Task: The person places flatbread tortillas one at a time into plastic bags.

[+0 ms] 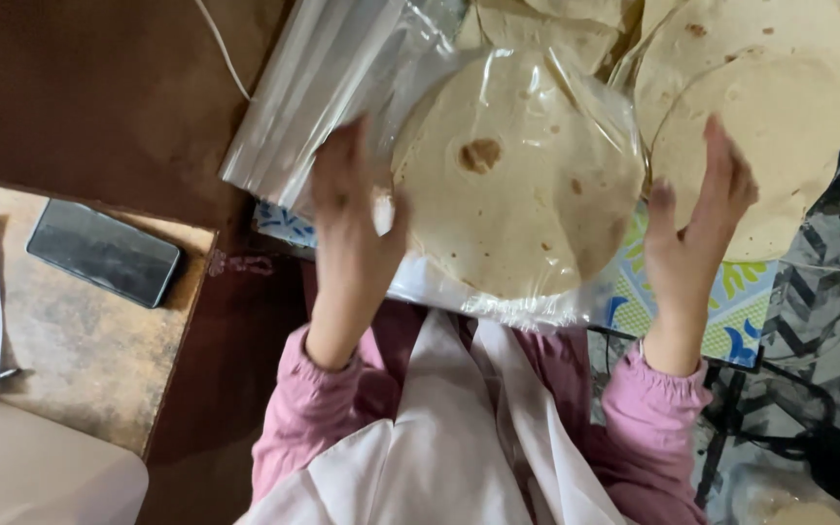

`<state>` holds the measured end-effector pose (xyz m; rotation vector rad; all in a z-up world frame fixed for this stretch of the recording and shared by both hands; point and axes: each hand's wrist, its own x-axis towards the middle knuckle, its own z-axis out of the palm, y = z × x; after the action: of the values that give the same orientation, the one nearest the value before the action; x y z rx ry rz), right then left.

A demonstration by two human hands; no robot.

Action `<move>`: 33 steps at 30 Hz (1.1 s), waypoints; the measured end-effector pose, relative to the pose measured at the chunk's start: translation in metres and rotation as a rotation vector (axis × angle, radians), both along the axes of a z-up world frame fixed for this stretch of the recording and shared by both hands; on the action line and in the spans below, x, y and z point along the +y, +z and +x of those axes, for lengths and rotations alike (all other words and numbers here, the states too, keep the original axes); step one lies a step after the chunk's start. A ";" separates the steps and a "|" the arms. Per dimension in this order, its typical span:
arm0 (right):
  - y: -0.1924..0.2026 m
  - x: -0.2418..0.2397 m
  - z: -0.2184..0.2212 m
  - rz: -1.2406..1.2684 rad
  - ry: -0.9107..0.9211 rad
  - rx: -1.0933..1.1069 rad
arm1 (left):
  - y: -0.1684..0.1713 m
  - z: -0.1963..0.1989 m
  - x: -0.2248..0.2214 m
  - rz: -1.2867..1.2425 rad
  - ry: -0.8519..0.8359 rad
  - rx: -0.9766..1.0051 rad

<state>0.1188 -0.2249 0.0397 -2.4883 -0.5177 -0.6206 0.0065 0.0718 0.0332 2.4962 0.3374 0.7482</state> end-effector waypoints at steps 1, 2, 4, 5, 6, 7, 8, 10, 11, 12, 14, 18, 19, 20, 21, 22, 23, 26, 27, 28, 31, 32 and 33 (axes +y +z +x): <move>0.002 0.004 0.003 0.117 0.066 0.042 | 0.004 0.013 -0.006 -0.012 -0.070 -0.023; 0.004 0.007 0.007 0.234 0.132 0.085 | 0.009 0.025 -0.013 -0.023 -0.139 -0.047; -0.020 0.018 0.017 0.188 0.185 0.122 | -0.006 0.043 -0.016 0.022 -0.240 -0.067; -0.032 0.022 0.023 0.139 0.234 0.167 | -0.014 0.054 -0.019 0.063 -0.343 -0.078; -0.038 0.027 0.020 0.140 0.228 0.156 | -0.022 0.057 -0.017 0.066 -0.349 -0.088; -0.043 0.031 0.017 0.055 0.201 0.139 | -0.032 0.061 -0.015 0.089 -0.316 0.020; -0.050 0.036 0.015 -0.029 0.173 0.122 | -0.041 0.065 -0.013 0.112 -0.283 0.127; -0.042 0.035 0.017 0.016 0.181 0.166 | -0.043 0.064 -0.012 0.101 -0.273 0.153; -0.041 0.035 0.011 0.063 0.187 0.235 | -0.046 0.057 -0.012 0.085 -0.265 0.203; -0.048 0.028 0.013 0.064 0.179 0.241 | -0.046 0.055 -0.013 0.084 -0.274 0.209; -0.059 0.018 0.026 0.079 0.246 0.242 | -0.042 0.057 -0.012 0.098 -0.269 0.173; -0.097 -0.031 0.078 0.116 0.219 0.479 | -0.028 0.060 -0.017 0.064 -0.274 0.234; -0.106 -0.041 0.091 0.011 0.089 0.357 | -0.029 0.059 -0.017 0.066 -0.261 0.238; -0.114 -0.051 0.103 -0.093 -0.040 0.234 | -0.030 0.058 -0.016 0.067 -0.249 0.242; -0.118 -0.053 0.104 -0.090 -0.031 0.231 | -0.032 0.059 -0.016 0.071 -0.239 0.240; -0.122 -0.055 0.103 -0.200 -0.066 0.194 | -0.033 0.060 -0.016 0.089 -0.237 0.238; -0.125 -0.058 0.102 -0.312 -0.100 0.159 | -0.035 0.058 -0.016 0.104 -0.234 0.237; -0.148 -0.088 0.107 -0.300 0.011 0.067 | -0.038 0.060 -0.016 0.132 -0.219 0.177; -0.148 -0.098 0.106 -0.301 0.023 0.058 | -0.038 0.060 -0.017 0.131 -0.206 0.171; -0.149 -0.107 0.106 -0.231 0.109 0.128 | -0.038 0.059 -0.017 0.120 -0.201 0.163; -0.171 -0.160 0.114 0.302 0.149 0.371 | -0.041 0.059 -0.019 0.093 -0.203 0.164; -0.181 -0.183 0.117 0.773 0.086 0.536 | -0.043 0.059 -0.020 0.084 -0.218 0.175; -0.163 -0.192 0.118 0.770 0.087 0.535 | -0.041 0.058 -0.020 0.081 -0.217 0.174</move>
<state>0.2363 -0.4174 -0.1233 -1.7703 -0.1299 -0.0628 0.0648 0.0515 -0.0082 2.6274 0.0947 0.4685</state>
